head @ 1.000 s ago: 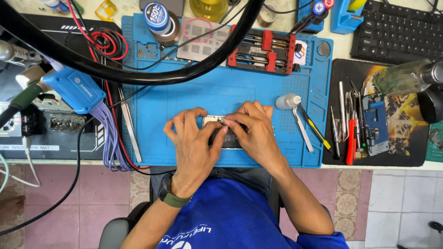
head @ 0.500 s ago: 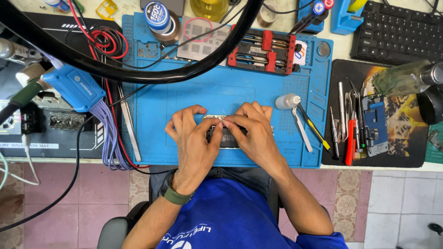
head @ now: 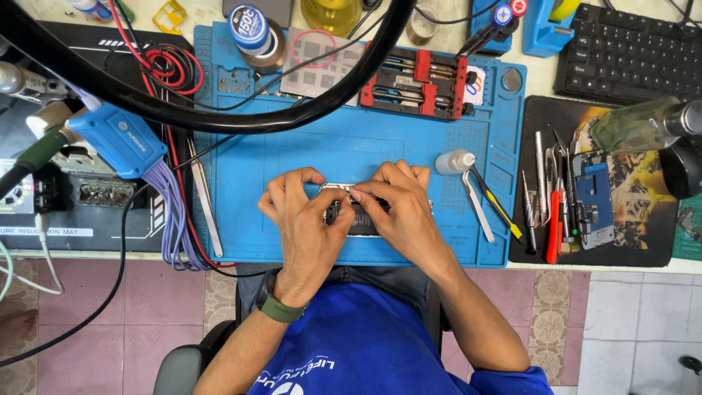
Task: The person works on a disassembled smartphone, using a multimeter to test a small circuit board, then uses a screwdriver to remove screws from the board and a plastic spudger to pry and adjust internal components within the phone chassis.
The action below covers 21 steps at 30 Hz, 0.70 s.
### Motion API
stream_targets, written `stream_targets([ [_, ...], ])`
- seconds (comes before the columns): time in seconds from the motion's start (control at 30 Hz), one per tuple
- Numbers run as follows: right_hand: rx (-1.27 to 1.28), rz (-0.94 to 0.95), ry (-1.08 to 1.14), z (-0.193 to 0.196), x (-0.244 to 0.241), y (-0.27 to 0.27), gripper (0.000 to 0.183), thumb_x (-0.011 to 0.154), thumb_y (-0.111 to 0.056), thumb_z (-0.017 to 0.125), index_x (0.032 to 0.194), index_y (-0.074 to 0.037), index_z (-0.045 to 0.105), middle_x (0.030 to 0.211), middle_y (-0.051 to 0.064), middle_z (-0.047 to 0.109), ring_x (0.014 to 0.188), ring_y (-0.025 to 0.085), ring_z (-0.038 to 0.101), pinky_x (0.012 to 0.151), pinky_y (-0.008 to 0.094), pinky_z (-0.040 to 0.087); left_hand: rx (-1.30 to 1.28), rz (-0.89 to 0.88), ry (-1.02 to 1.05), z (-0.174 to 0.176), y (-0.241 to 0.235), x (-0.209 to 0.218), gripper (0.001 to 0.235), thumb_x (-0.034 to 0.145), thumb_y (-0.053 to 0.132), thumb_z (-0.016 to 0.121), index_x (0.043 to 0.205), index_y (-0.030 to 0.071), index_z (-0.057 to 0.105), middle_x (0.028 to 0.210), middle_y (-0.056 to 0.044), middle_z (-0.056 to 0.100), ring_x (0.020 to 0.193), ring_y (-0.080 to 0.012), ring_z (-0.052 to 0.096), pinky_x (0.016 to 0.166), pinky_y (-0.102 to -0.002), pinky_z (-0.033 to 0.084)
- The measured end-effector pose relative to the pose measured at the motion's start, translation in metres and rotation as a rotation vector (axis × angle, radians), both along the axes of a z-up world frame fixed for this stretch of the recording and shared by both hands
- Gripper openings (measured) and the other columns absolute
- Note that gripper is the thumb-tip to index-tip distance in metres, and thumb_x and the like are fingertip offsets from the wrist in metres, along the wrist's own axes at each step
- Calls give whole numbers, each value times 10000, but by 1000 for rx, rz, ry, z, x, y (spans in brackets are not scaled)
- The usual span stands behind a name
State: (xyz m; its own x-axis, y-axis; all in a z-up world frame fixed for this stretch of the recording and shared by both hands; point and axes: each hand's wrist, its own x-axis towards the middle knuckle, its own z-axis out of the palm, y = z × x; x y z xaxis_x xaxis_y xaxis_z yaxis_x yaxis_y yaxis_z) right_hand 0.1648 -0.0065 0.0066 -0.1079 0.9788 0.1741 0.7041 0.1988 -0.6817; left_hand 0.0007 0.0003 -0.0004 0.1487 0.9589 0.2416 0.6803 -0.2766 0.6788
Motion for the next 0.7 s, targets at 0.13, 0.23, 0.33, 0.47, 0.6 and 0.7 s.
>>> stream_targets([
  [0.13,-2,9,-22,0,0,0,113,909,-165,762,976,-82,798,829,19,600,820,187,530,839,366,319,20,3,3,-1,0,0,102,789,188,811,871,135,780,1165,-49,561,1170,-288,461,996,-500,286],
  [0.23,21,10,-29,-1,0,-1,103,909,-157,763,970,-79,792,833,17,599,825,185,533,851,369,320,14,1,-5,-2,1,0,92,780,190,812,846,137,776,1157,-49,560,1161,-285,462,995,-501,288],
  [0.33,34,6,-25,-2,-1,-2,100,901,-145,767,967,-73,787,837,17,598,834,186,533,846,371,316,10,-1,-13,-2,1,1,97,774,185,809,852,134,778,1155,-50,557,1167,-290,458,1001,-500,290],
  [0.47,45,-19,-40,-2,-5,-3,94,899,-136,770,968,-73,785,831,15,594,814,187,516,837,378,309,13,6,-27,-1,1,1,101,771,193,824,845,139,781,1151,-48,558,1166,-287,458,993,-497,286],
  [0.6,52,-47,-50,-3,-7,-5,87,905,-126,764,969,-68,776,823,9,589,811,183,516,848,385,310,15,6,-52,-2,0,0,114,743,180,827,841,144,780,1150,-50,558,1171,-287,458,993,-490,283],
  [0.7,49,-71,-59,-3,-8,-4,82,899,-126,766,953,-64,773,815,18,579,804,184,518,847,389,307,15,9,-43,-1,0,-2,120,727,167,827,835,145,778,1149,-50,559,1178,-287,460,991,-485,281],
])
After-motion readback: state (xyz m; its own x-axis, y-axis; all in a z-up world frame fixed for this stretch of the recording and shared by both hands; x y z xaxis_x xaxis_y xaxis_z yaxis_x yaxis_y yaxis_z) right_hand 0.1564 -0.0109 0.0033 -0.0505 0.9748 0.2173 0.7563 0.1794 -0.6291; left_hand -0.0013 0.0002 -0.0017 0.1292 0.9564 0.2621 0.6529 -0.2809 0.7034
